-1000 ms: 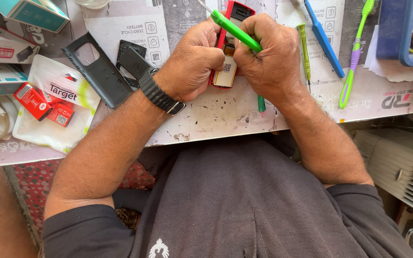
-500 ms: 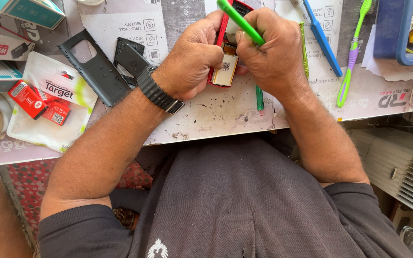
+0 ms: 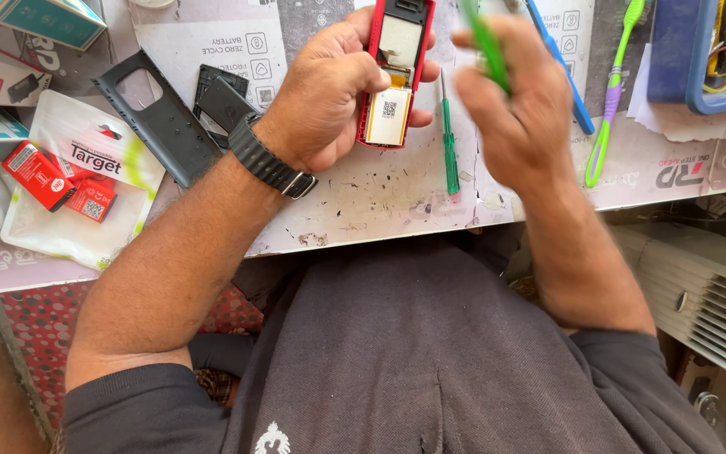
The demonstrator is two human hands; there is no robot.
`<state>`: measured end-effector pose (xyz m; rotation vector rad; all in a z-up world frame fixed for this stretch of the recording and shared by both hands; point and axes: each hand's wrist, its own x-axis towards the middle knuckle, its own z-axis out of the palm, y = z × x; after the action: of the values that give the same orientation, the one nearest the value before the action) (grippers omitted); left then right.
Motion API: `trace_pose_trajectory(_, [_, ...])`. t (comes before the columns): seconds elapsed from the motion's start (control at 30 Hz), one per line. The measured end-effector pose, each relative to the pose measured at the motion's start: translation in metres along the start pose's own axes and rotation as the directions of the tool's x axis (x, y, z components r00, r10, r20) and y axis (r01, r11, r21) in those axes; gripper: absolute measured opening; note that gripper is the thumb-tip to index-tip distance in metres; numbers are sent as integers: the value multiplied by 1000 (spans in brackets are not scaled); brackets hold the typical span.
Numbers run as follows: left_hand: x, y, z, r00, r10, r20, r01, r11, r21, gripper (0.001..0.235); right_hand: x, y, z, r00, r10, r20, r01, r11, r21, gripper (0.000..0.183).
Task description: The person disassembles a red mobile phone on a cluttered workbench. They use a green screwdriver to pry open the casing and remove the screen assembly, then use a green toothbrush to clean the internal components.
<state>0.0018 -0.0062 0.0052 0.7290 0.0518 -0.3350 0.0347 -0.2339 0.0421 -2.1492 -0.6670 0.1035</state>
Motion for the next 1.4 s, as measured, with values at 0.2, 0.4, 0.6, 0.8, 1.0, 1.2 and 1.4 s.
trace_pose_trajectory(0.2, [-3,10,0,999,-13,34,14,999,-33,50,-53,4,-23,996,-49,72,53,997,-51,35])
trace_pose_trajectory(0.4, [-1,6,-1,1000,-5,27,3,998,62,59,-60,8,-28,973,227,46,-226,886,406,63])
trace_pose_trajectory(0.6, [0,6,3,1000,-8,15,6,994,112,59,-49,-4,-46,996,-72,61,6,693,721,75])
trace_pose_trajectory(0.8, [2,7,2,1000,-24,3,23,987,156,54,-25,13,-32,927,-364,-89,345,734,586,60])
trace_pose_trajectory(1.0, [-2,8,4,999,2,33,-11,956,294,60,-32,15,-11,944,-311,-115,331,886,325,27])
trace_pose_trajectory(1.2, [-3,5,1,999,19,45,-31,955,294,56,-17,19,3,842,-532,-85,539,827,162,22])
trace_pose_trajectory(1.4, [-2,3,-1,999,14,41,-26,956,293,58,-25,11,5,848,-526,63,519,849,103,42])
